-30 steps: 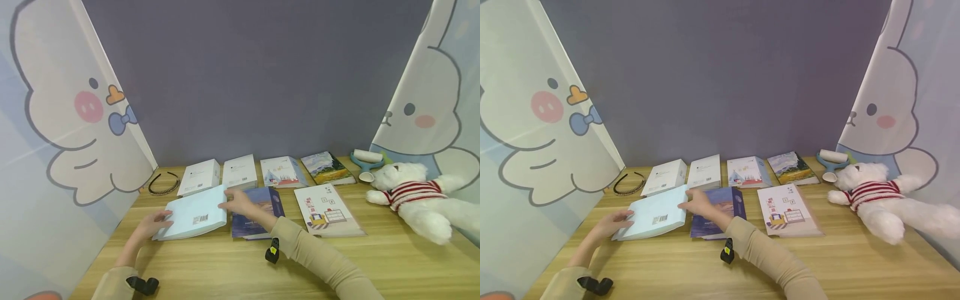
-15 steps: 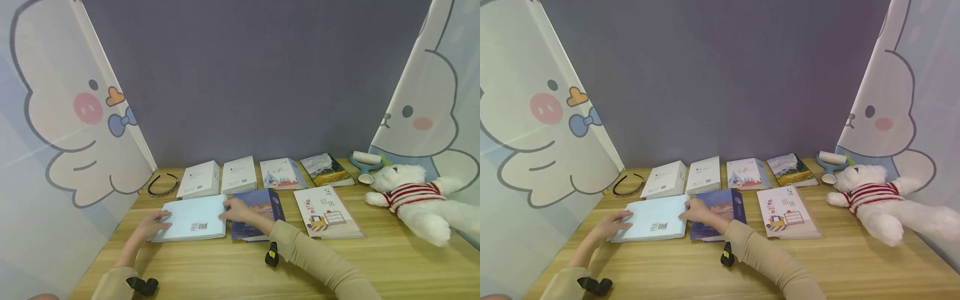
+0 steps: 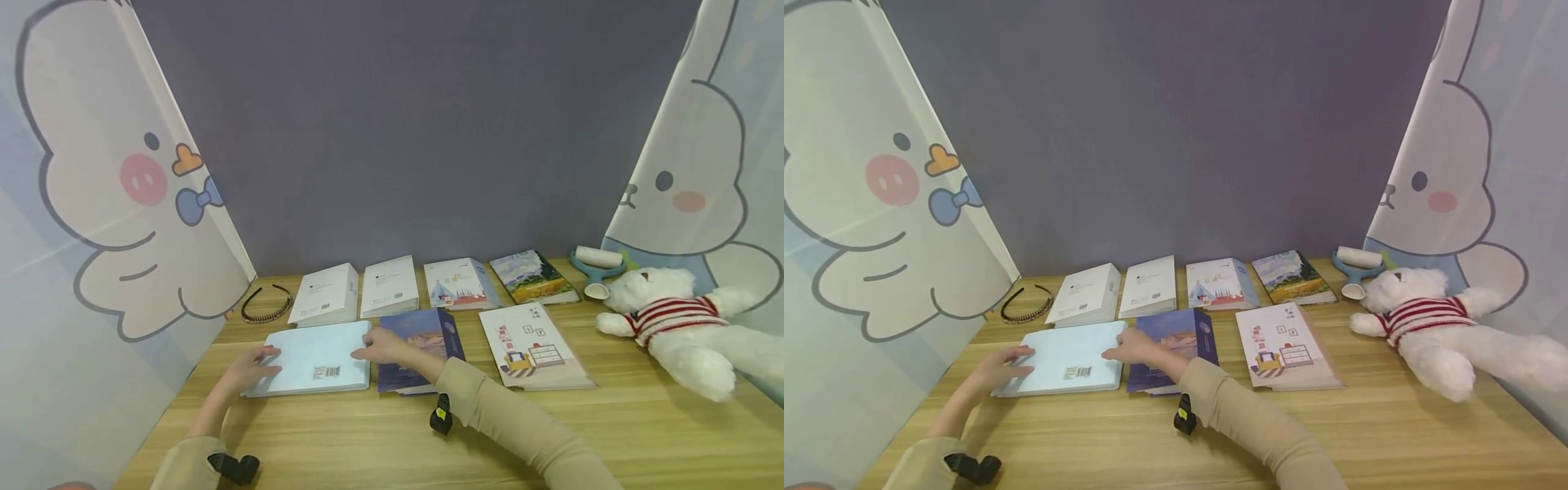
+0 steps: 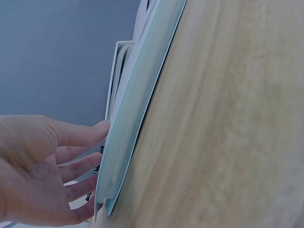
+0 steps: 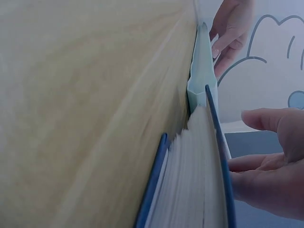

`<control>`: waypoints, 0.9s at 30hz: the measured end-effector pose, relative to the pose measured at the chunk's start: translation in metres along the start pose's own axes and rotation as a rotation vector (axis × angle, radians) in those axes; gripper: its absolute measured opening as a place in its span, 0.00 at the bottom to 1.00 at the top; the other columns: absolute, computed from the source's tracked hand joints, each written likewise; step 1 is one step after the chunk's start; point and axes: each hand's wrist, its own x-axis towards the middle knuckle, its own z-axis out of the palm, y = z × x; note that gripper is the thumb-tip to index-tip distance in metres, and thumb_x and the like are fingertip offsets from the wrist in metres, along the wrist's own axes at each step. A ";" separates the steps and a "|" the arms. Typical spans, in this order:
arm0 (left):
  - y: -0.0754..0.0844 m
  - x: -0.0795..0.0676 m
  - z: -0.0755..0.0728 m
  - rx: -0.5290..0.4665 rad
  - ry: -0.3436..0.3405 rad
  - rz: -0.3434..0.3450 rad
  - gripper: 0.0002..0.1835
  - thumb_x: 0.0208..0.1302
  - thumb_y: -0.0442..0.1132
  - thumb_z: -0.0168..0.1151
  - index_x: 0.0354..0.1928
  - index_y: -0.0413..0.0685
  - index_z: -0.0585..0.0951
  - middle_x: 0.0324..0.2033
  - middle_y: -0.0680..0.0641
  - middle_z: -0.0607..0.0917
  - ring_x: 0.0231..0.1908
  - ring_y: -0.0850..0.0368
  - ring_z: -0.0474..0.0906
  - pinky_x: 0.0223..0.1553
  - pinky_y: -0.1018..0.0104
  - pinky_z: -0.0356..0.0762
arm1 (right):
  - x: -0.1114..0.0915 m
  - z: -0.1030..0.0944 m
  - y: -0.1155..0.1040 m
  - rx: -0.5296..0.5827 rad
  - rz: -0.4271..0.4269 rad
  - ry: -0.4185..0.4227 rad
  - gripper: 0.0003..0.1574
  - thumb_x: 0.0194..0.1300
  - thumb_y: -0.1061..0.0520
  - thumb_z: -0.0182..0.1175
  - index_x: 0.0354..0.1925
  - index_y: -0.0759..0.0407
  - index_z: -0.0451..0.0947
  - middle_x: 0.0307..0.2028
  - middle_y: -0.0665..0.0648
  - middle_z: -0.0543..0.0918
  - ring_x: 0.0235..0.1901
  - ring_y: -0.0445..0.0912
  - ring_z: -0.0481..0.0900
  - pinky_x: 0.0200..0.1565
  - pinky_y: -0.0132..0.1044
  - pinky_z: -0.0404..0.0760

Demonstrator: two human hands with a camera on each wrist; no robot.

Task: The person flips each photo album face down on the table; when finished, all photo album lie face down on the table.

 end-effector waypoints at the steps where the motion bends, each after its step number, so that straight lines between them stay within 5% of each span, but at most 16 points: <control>1: 0.000 0.000 0.000 0.004 0.002 -0.003 0.27 0.62 0.40 0.61 0.61 0.33 0.70 0.66 0.26 0.54 0.66 0.26 0.47 0.64 0.33 0.47 | 0.001 0.000 0.000 0.001 -0.008 -0.005 0.27 0.66 0.47 0.56 0.19 0.61 0.60 0.17 0.51 0.64 0.16 0.41 0.53 0.23 0.32 0.59; 3: 0.000 0.001 0.000 0.014 0.008 0.001 0.27 0.62 0.40 0.60 0.61 0.34 0.70 0.66 0.26 0.55 0.66 0.26 0.48 0.64 0.33 0.48 | 0.003 0.000 0.000 0.016 -0.016 -0.004 0.30 0.67 0.48 0.55 0.16 0.52 0.51 0.13 0.47 0.54 0.14 0.39 0.49 0.20 0.30 0.55; 8: 0.003 0.002 0.000 0.025 0.018 0.040 0.26 0.63 0.38 0.59 0.60 0.32 0.70 0.65 0.25 0.57 0.65 0.26 0.50 0.64 0.34 0.48 | 0.004 -0.001 0.000 0.048 -0.001 0.000 0.29 0.68 0.48 0.54 0.17 0.53 0.52 0.14 0.47 0.54 0.13 0.38 0.48 0.20 0.30 0.54; 10: 0.003 0.003 0.000 0.028 0.019 0.048 0.25 0.62 0.37 0.60 0.59 0.31 0.70 0.65 0.25 0.57 0.65 0.26 0.50 0.64 0.34 0.49 | 0.004 -0.002 -0.001 0.061 0.016 -0.003 0.23 0.68 0.48 0.54 0.21 0.60 0.65 0.20 0.51 0.68 0.14 0.39 0.50 0.23 0.31 0.59; 12: 0.004 0.003 0.000 0.036 0.019 0.045 0.25 0.62 0.37 0.60 0.59 0.31 0.71 0.65 0.25 0.57 0.65 0.26 0.51 0.64 0.34 0.49 | 0.002 -0.004 -0.002 0.054 0.038 -0.010 0.24 0.68 0.47 0.54 0.39 0.69 0.76 0.38 0.58 0.80 0.16 0.41 0.61 0.29 0.33 0.69; 15: 0.007 0.004 -0.001 0.054 0.017 0.027 0.24 0.63 0.37 0.59 0.59 0.31 0.70 0.64 0.24 0.57 0.64 0.25 0.51 0.64 0.34 0.50 | 0.001 -0.005 -0.004 0.055 0.047 -0.018 0.35 0.68 0.46 0.53 0.62 0.69 0.67 0.64 0.65 0.68 0.25 0.48 0.68 0.45 0.41 0.74; 18: 0.011 0.004 -0.001 0.081 0.022 0.009 0.24 0.63 0.36 0.58 0.59 0.31 0.70 0.63 0.22 0.58 0.63 0.24 0.52 0.63 0.33 0.52 | 0.001 -0.006 -0.005 0.045 0.041 -0.021 0.36 0.68 0.45 0.53 0.64 0.69 0.65 0.66 0.64 0.66 0.51 0.54 0.75 0.59 0.46 0.72; 19: 0.012 0.004 -0.001 0.092 0.027 0.007 0.24 0.63 0.36 0.57 0.59 0.31 0.70 0.63 0.22 0.58 0.63 0.24 0.53 0.62 0.32 0.52 | 0.001 -0.007 -0.004 0.070 0.037 -0.021 0.36 0.68 0.45 0.53 0.64 0.69 0.64 0.66 0.65 0.65 0.52 0.55 0.75 0.59 0.47 0.72; 22: 0.014 0.006 0.000 0.147 0.052 0.025 0.22 0.64 0.37 0.55 0.57 0.31 0.72 0.61 0.22 0.62 0.61 0.24 0.56 0.60 0.32 0.57 | 0.001 -0.008 0.000 0.143 0.038 -0.012 0.37 0.69 0.45 0.52 0.66 0.66 0.62 0.67 0.62 0.64 0.67 0.57 0.61 0.65 0.50 0.66; 27: 0.014 0.013 0.004 0.176 0.129 0.069 0.21 0.70 0.41 0.50 0.56 0.30 0.72 0.57 0.25 0.70 0.58 0.26 0.64 0.56 0.35 0.66 | -0.003 -0.020 0.007 0.305 0.005 0.033 0.34 0.70 0.46 0.50 0.68 0.60 0.61 0.67 0.61 0.65 0.65 0.57 0.63 0.64 0.53 0.66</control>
